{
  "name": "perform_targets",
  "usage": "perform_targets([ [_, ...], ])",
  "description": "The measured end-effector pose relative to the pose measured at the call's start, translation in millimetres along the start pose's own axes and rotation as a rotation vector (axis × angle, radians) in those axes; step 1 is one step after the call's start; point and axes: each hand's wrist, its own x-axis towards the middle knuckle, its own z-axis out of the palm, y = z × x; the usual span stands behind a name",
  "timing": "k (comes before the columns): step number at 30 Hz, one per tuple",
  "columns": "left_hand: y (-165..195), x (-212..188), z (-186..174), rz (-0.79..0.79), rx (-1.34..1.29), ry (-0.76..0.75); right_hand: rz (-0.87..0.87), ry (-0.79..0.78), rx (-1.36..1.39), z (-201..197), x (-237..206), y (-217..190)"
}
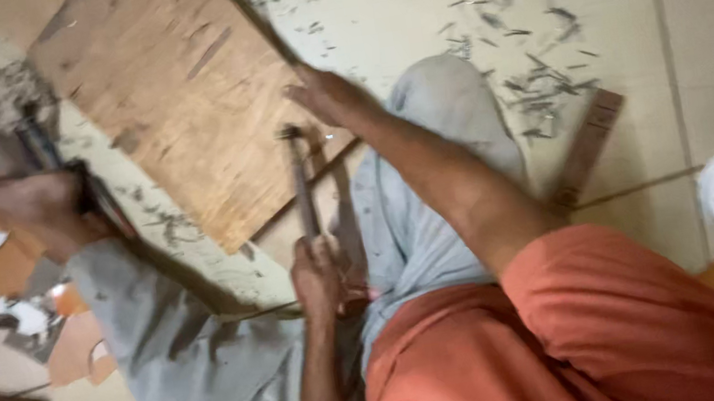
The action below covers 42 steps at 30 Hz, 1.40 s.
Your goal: The person sits on the floor and assembles a wooden box by hammering nails into the joints of wooden planks. They repeatedly pick up nails, position them, and strike them with a hammer to secure the structure.
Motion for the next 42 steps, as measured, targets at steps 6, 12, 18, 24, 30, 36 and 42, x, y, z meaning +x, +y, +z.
perform_targets([
  [6,-39.3,-32.2,-15.6,0.043,-0.135,0.024,-0.064,0.111,0.029,-1.6,-3.1,-0.5],
  [12,-83.4,-85.4,18.3,0.042,-0.343,0.015,-0.404,0.517,-0.056,6.1,-73.2,9.2],
  [18,-75.5,-98.4,-28.2,0.173,0.248,0.145,-0.526,0.433,-0.28,-45.1,-238.1,33.8],
  [24,-49.8,-87.2,-41.7,0.455,0.308,0.254,0.17,0.64,-0.224,-134.0,-295.0,147.8],
  [30,-33.4,-89.9,-39.5,0.389,-0.001,0.272,0.362,0.615,-0.458,-171.5,-304.5,230.6],
  [36,-51.6,-82.7,-26.1,0.406,-0.21,0.285,0.323,0.558,-0.554,-162.7,-302.4,255.5],
  [42,-76.2,-49.5,-10.3,0.33,-0.484,0.362,0.203,0.69,-0.787,-147.8,-283.0,259.2],
])
